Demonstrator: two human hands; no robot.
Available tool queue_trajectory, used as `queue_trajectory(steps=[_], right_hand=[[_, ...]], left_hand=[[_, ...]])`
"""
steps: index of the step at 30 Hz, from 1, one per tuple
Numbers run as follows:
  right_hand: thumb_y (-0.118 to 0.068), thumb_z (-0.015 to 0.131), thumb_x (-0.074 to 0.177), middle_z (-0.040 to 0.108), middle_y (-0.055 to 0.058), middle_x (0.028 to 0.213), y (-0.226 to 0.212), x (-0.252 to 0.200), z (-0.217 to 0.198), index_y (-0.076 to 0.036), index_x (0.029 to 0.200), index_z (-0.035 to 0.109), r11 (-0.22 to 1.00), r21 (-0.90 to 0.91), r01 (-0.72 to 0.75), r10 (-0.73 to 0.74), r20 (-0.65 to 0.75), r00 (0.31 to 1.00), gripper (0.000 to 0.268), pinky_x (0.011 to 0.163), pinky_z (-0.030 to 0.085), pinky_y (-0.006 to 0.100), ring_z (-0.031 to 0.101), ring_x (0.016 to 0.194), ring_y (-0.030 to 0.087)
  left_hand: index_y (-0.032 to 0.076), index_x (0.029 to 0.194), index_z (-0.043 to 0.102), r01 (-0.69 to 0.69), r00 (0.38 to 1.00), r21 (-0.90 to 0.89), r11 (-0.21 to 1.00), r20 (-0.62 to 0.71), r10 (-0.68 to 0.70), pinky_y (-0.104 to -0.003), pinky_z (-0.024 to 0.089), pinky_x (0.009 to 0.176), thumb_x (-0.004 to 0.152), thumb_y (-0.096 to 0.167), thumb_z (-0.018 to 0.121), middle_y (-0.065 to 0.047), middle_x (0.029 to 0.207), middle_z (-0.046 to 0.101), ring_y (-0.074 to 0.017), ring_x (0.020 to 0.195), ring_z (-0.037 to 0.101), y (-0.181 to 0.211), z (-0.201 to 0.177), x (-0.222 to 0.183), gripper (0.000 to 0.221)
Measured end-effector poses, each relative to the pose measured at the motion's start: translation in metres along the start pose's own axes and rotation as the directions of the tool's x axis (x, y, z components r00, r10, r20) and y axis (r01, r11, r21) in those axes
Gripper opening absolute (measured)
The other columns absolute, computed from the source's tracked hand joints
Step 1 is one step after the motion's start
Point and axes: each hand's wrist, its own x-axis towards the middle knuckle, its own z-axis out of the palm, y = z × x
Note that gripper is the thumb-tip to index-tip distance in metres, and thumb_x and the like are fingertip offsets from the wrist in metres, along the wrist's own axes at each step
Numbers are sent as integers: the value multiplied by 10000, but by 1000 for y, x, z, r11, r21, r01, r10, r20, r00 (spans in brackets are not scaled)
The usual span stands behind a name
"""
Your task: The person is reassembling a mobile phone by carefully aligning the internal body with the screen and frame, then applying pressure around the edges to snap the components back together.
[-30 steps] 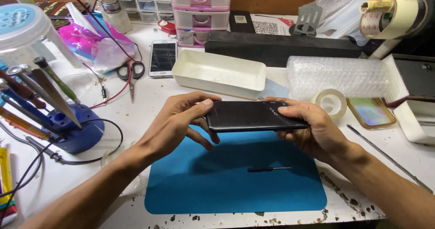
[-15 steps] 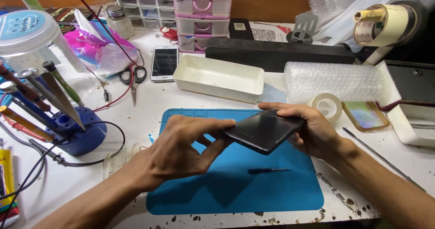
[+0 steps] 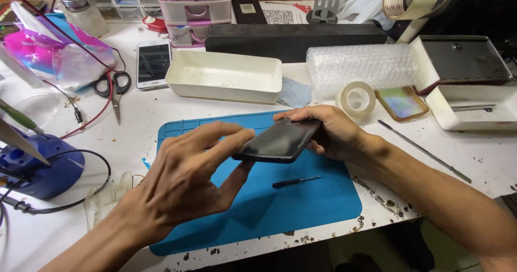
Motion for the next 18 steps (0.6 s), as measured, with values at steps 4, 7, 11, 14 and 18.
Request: queue_trajectory(steps=[4,7,11,14,18], right_hand=[[-459,452,889,660,209,682,4,-5,0,45,1304,645,1000,28,5,-9,153,988,681,331,417,275,556,402,240],[-684,339,965,710,240,688,9,-13,-18,55,1133,617,968,3,250,-222,468,856,807,412,510,299,635,463,242],[-203,631,999,442,-10,575,3,-32,-15,-115,637,469,778,-214,591,-477,410,777,407,299,372,201,515,360,107],[-238,638,939,399,10,427,7,-32,-13,-105,511,442,828,-208,520,-446,317,837,490,275,326,230,405,293,132],[-240,656,932,421,83,370,14,-22,-11,-53,498,472,919,-76,386,-352,279,893,507,249,286,265,389,254,174]], left_hand=[[19,1168,676,251,966,-256,934,128,-225,-345,670,777,813,16,709,-145,1100,764,-276,918,800,0,4,6,357],[-16,929,711,615,755,-531,583,183,-630,-317,726,603,896,107,712,-133,763,771,-260,686,858,-8,3,11,128],[-40,778,612,713,487,-696,78,413,-770,-405,724,568,936,221,661,-231,596,714,-370,624,848,-16,5,11,309],[-72,840,693,779,440,-627,1,545,-713,-417,680,596,893,259,672,-229,781,787,-349,740,843,-24,4,11,336],[8,1221,626,845,351,-534,-37,605,-715,-420,668,544,769,227,719,-227,947,777,-381,715,811,-19,-3,24,511]])
